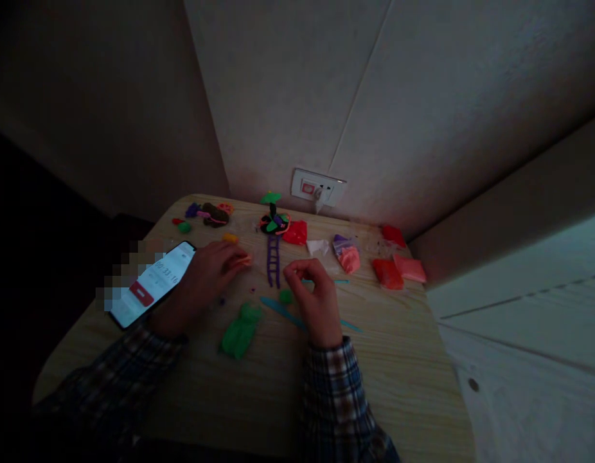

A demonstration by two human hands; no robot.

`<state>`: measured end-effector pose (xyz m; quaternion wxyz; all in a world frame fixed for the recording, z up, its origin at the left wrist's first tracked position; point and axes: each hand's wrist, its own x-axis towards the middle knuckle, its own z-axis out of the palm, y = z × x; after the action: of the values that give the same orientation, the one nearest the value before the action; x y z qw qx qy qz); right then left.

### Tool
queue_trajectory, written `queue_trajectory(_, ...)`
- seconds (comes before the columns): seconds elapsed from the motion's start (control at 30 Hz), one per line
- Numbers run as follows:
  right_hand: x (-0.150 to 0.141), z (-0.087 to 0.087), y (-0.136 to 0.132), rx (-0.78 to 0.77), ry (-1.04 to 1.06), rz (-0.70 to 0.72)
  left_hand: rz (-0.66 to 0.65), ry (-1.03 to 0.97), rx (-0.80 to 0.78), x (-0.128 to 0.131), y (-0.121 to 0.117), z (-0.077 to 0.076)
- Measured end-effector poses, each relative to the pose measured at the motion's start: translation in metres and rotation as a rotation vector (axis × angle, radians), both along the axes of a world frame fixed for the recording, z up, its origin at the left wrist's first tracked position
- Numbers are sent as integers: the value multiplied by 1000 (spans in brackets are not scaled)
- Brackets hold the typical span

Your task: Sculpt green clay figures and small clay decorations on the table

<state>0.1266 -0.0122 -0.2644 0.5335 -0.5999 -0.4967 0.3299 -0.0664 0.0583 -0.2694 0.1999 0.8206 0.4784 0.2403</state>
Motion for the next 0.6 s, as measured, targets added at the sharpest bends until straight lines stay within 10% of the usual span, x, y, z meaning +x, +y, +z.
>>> queue_trajectory(0.23,-13,9,-3,100,48,31,36,-566,-344,1,-7,26)
queue_trajectory(0.6,-33,28,-13,290,28,83,-99,-645,-327,7,-24,30)
